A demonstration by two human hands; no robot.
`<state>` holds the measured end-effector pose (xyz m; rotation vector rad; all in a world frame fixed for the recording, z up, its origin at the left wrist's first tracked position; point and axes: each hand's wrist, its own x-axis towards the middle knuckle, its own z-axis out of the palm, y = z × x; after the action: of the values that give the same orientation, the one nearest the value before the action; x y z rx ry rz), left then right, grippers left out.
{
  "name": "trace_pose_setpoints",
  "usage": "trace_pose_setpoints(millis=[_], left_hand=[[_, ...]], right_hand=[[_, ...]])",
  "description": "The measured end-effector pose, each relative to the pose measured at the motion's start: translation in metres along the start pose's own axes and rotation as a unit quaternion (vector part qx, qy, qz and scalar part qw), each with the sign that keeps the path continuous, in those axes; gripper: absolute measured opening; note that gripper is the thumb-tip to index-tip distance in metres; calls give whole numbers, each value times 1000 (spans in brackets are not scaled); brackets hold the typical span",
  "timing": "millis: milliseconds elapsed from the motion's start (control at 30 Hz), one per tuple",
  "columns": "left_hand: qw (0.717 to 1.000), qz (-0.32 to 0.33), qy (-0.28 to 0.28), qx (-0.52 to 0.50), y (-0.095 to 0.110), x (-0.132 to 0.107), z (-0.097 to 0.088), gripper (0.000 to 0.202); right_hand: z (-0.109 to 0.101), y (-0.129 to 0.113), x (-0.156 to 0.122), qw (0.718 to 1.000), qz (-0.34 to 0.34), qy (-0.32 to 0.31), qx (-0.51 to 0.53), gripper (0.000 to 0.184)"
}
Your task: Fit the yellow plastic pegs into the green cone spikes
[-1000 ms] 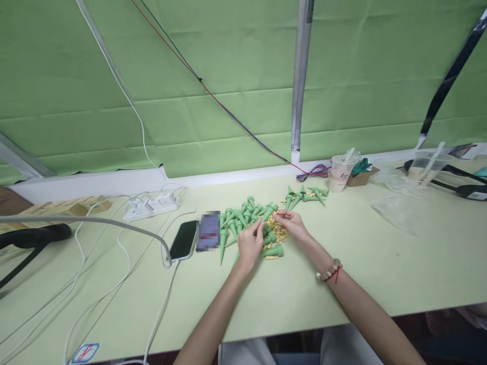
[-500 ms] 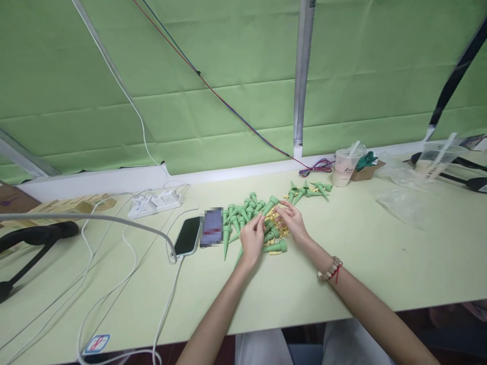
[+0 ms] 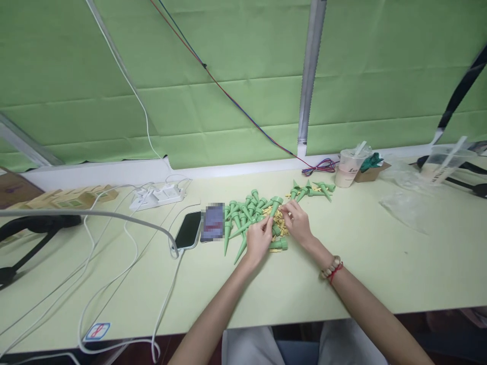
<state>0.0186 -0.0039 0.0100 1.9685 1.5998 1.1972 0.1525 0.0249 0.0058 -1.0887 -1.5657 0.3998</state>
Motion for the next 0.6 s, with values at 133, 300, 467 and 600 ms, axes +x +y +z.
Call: trace_pose_setpoints(millis=[133,300,467,600], left_hand=[[998,-40,23,-30,-8,8,-3,38],[997,-34,28,-67,-14,13,-3,36],[998,-14,25,-63,-12,12,-4,38],[996,-23,38,-83,-14,16,-7,41]], right_hand=[[0,1,5,983,127,-37,129,25],[3,-4,8,889,321,-114,305,38],[1,-6,6,837,353,-148,392,30],[-2,-7,7,818,349,-159,429,28]])
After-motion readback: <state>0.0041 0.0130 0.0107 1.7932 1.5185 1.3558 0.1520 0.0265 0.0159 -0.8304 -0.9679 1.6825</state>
